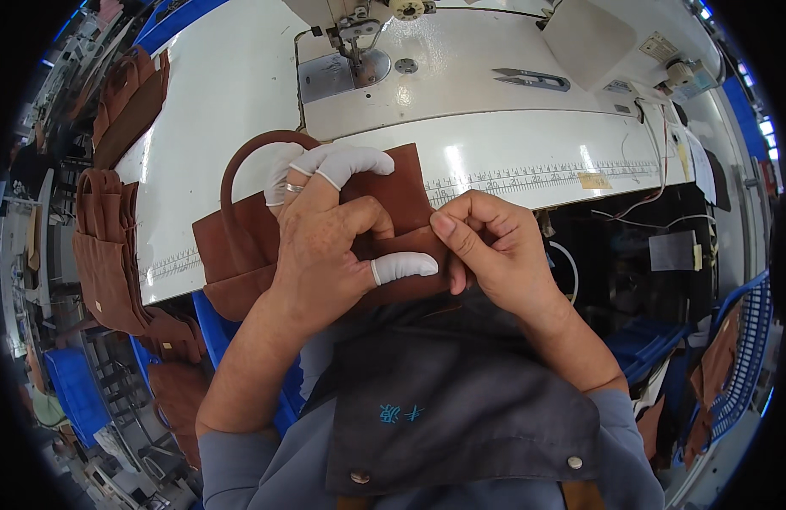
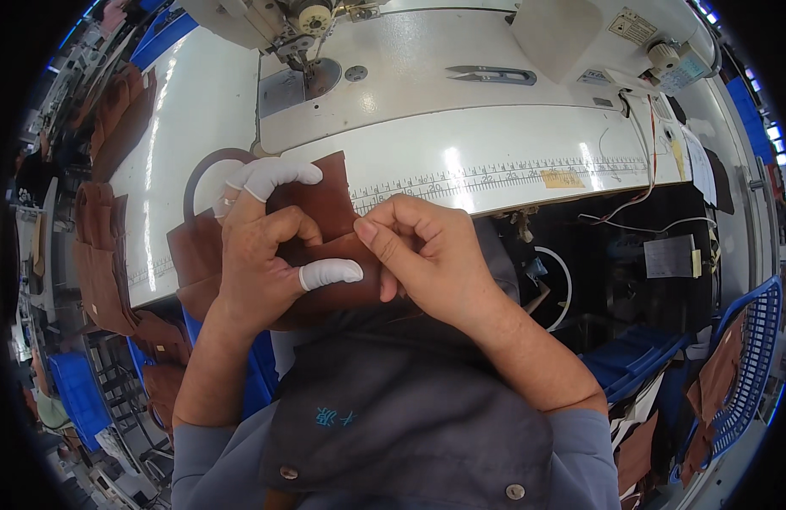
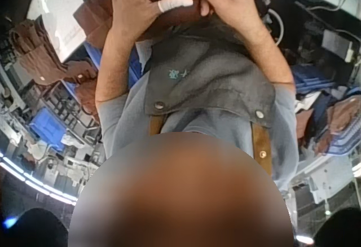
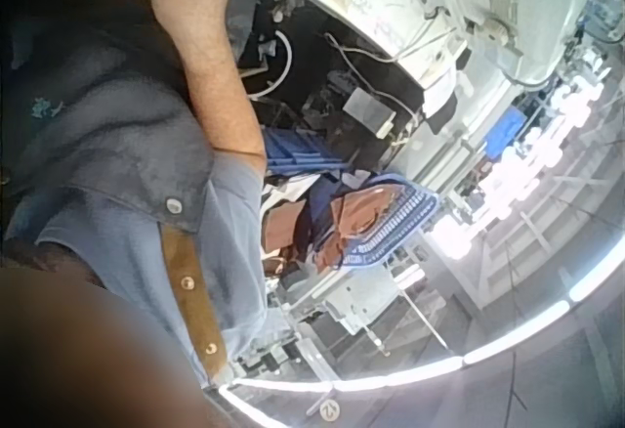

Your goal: Sewing leather pieces together to create bags using an industrial sewing machine.

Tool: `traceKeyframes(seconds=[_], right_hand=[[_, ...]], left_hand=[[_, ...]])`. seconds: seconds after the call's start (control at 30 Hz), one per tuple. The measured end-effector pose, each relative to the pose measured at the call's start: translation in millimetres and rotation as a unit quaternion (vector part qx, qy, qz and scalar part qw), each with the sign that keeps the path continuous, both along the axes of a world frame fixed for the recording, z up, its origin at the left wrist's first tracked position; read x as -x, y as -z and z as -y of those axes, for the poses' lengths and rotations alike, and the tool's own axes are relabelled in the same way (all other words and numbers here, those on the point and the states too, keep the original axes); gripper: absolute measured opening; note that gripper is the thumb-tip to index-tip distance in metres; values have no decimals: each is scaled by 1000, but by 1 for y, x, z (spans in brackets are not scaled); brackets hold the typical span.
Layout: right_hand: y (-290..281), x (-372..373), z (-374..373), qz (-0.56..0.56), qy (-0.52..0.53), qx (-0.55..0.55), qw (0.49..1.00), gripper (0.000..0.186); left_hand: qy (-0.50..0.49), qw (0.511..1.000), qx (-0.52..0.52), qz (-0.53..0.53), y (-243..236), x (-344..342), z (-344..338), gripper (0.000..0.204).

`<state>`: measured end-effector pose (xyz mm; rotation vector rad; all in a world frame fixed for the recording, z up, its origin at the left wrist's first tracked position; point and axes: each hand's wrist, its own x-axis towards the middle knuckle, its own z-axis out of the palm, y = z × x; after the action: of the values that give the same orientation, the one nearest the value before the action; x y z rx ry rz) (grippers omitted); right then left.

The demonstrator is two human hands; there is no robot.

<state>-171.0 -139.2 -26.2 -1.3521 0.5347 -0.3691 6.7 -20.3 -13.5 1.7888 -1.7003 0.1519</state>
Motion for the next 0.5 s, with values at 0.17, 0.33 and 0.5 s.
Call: traceKeyframes(seconds=[0.17,0.33,0.5], right_hand=[[-4,0,2,-23,14,-53,998,21],[-4,-4,-1,-44,-1,-12,999,18],[4,0,-2,-43,26,30,998,15]], left_hand=[[-16,996,-51,-74,1,0,2,48],[-26,996,-75,-48,-3,4,1,55],[-37,995,67,-60,-1,-9,-30,64]])
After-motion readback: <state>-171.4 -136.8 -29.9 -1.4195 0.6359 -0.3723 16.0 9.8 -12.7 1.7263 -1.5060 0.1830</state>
